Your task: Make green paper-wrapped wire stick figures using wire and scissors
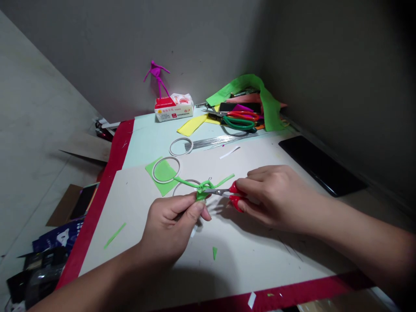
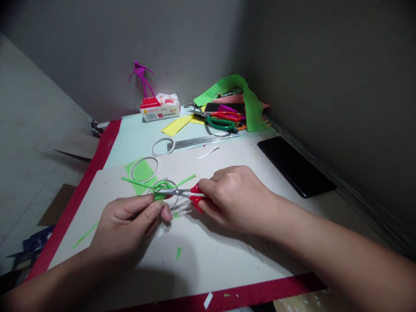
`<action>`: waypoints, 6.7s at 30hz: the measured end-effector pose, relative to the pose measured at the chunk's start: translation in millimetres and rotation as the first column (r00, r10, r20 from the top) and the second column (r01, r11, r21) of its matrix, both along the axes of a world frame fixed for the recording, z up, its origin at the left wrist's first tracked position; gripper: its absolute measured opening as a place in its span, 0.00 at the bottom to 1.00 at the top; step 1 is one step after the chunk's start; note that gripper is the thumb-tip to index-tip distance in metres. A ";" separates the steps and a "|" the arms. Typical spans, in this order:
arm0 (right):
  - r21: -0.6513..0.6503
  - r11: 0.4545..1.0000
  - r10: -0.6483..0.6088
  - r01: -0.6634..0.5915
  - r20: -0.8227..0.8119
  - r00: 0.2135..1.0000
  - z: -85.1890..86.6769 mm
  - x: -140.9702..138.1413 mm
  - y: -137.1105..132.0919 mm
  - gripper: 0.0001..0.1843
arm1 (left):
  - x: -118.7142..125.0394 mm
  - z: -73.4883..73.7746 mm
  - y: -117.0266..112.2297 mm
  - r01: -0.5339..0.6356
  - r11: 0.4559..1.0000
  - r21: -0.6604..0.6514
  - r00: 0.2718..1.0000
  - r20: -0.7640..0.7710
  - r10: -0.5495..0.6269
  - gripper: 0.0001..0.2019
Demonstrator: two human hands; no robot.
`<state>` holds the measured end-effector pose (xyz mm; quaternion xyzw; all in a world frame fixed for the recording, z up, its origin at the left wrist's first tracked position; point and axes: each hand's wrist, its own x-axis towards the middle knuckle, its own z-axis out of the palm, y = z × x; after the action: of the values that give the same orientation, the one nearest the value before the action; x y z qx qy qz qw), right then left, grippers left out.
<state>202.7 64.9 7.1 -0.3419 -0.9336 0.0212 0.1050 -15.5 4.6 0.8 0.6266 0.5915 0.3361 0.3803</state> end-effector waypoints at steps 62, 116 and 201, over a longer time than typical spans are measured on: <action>-0.163 0.986 0.021 -0.016 0.029 0.999 6.4 -0.4 4.2 0.15 | 1.6 -0.7 2.2 -0.038 0.999 -0.034 0.999 0.019 0.039 0.14; -0.064 0.998 0.011 -0.009 0.032 0.999 3.2 -2.3 6.2 0.14 | 1.8 -4.2 1.0 -0.058 0.995 -0.086 0.987 0.142 0.070 0.14; -0.078 0.997 0.026 -0.020 0.080 0.996 9.6 8.8 10.0 0.14 | -0.3 -4.9 1.2 0.075 0.976 0.203 0.995 -0.085 -0.059 0.15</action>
<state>211.5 74.9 16.6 -0.3355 -0.9395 0.0445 0.0534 -15.8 5.8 -4.1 0.6947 0.5466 0.3577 0.3012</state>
